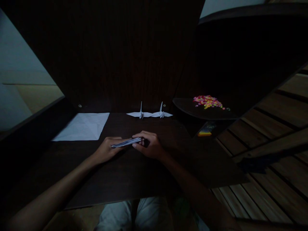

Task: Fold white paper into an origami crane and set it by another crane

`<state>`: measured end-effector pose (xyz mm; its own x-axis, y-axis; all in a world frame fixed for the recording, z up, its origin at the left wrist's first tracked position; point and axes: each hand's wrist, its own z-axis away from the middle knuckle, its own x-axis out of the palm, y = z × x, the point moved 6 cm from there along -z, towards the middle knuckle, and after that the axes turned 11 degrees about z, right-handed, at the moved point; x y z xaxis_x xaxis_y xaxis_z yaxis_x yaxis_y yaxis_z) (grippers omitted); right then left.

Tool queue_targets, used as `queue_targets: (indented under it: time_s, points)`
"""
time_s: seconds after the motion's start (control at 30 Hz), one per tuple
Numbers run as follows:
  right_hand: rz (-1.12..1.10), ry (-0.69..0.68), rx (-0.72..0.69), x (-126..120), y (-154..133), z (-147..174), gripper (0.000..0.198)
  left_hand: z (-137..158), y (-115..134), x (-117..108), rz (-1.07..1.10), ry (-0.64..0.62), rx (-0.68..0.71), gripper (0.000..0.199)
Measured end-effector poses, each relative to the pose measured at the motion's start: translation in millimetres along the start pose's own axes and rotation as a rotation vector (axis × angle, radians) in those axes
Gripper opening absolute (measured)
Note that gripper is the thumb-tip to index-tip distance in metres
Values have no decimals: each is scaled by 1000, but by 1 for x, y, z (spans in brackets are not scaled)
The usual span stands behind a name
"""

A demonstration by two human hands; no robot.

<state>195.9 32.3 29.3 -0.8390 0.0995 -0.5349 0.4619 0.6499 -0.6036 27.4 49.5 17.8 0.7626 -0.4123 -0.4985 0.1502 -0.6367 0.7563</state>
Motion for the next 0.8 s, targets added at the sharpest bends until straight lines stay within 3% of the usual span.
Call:
queue_targets:
  time_s: [0.2,0.33,0.57,0.7,0.8]
  points:
    - [-326,-21,263,8,18,0,27,3,7,-4,-38,107,106,30]
    - [-544,-4,404,14,24,2,34,0,14,-6,9,118,2,21]
    - [-480,55,425,12,20,2,20,2,9,-4,10,116,-60,24]
    - [-381,43,372,11,16,3,15,4,5,2,2,67,-20,28]
    - [-355,51,347,10,13,2,16,4,4,3,25,73,-84,26]
